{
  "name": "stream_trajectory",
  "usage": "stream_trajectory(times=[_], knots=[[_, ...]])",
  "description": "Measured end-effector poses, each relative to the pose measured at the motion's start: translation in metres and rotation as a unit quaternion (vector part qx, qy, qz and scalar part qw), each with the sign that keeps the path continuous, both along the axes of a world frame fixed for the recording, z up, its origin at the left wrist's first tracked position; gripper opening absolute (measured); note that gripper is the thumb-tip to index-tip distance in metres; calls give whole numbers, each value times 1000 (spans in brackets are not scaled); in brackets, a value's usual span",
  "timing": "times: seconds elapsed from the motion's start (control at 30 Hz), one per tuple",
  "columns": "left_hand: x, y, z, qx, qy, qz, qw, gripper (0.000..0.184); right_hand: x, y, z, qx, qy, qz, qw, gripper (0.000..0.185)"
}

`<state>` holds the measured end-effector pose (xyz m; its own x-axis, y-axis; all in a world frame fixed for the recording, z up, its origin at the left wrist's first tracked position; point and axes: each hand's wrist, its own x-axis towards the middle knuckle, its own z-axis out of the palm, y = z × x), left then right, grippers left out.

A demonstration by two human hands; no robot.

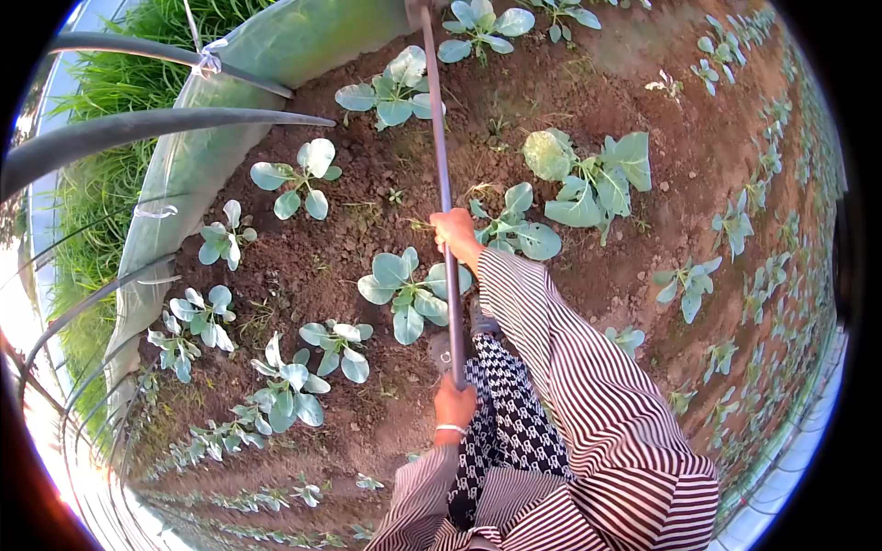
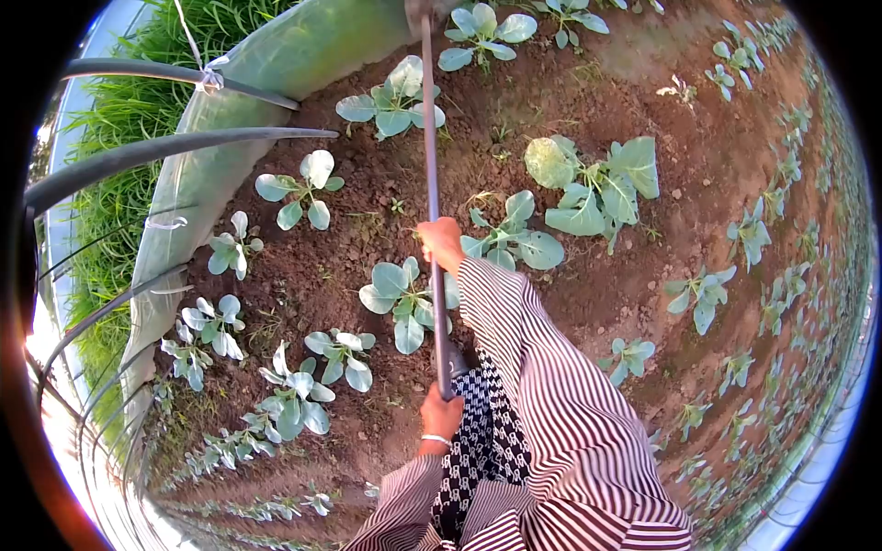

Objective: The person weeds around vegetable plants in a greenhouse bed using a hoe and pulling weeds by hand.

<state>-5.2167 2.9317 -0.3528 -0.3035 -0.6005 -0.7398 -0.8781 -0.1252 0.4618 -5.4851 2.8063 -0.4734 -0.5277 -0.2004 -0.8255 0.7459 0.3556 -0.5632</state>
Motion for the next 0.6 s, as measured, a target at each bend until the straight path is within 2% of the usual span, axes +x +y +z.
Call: stream_trajectory(times=[0.03,0.07,0.1,0.17,0.23,0.3,0.37,0.4,0.5,0.6], knots=[[10,20,-7,0,16,-21,1000,20,5,21,-14,4,4,45,999,17],[16,31,5,6,-6,-36,999,22,17,36,-36,10,-1,52,999,16],[21,40,21,12,-25,-43,999,24,28,45,-35,15,-3,67,998,16],[51,54,53,38,-16,-41,998,24,63,71,-6,16,-15,58,998,19],[78,57,85,17,-21,-58,998,26,94,82,20,23,-89,14,996,19],[93,51,99,18,-36,-79,996,27,106,81,39,-21,-99,-7,995,19],[108,50,95,5,-46,-87,995,29,118,85,45,-83,-77,-5,994,19],[111,48,97,-12,-42,-81,996,28,119,81,51,-73,-116,-28,990,19],[125,49,92,-21,-38,-81,996,25,128,83,60,-144,-111,-52,982,17],[149,66,77,-50,-10,-75,996,22,131,85,94,-112,-110,-50,986,17]])
